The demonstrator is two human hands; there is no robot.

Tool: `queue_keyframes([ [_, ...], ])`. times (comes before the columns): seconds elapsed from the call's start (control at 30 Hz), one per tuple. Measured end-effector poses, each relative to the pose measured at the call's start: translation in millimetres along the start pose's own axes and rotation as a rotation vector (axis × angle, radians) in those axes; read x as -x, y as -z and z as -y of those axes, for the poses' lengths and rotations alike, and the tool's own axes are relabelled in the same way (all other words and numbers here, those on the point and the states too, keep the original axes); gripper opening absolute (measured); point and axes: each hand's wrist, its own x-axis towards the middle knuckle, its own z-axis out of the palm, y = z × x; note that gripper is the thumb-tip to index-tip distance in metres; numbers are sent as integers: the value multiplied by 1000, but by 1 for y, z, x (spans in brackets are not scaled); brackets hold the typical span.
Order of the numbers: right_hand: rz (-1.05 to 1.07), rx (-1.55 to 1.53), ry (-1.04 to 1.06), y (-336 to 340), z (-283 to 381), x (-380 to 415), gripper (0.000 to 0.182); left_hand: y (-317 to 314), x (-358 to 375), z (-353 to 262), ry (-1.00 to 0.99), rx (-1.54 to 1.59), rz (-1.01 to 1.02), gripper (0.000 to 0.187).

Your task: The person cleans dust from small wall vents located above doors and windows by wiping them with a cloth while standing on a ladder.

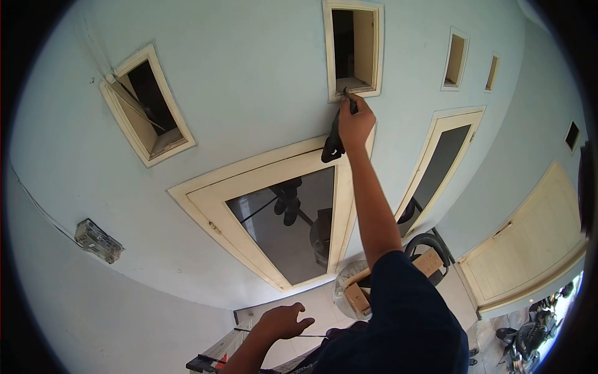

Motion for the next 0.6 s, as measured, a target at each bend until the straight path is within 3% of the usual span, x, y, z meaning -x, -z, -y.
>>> queue_keyframes([
  [0.07,-34,-9,-73,-5,4,1,22,1,-1,0,10,4,-3,68],
  [0.13,49,3,30,-6,2,9,21,-2,-1,2,-12,-4,-35,67],
  [0.17,17,-24,182,-2,-3,4,19,-1,0,2,-12,-2,-34,67],
  [0.2,19,-21,180,4,-2,2,19,0,2,1,-7,1,-26,67],
  [0.27,33,-16,-125,11,2,-6,20,0,2,0,-8,7,-24,67],
  [0.33,-53,29,-11,-2,-5,0,20,-1,-1,2,-1,-13,-21,67],
  [0.43,35,58,196,0,-4,6,19,-3,-2,3,-22,-24,-29,67],
  [0.47,37,63,194,6,-4,3,19,-4,-2,2,-23,-24,-24,67],
  [0.53,45,58,-54,12,1,-6,22,-2,-2,1,-12,-12,-4,68],
  [0.6,-34,43,22,-2,-9,0,21,-1,-2,0,-7,-14,-16,68],
])
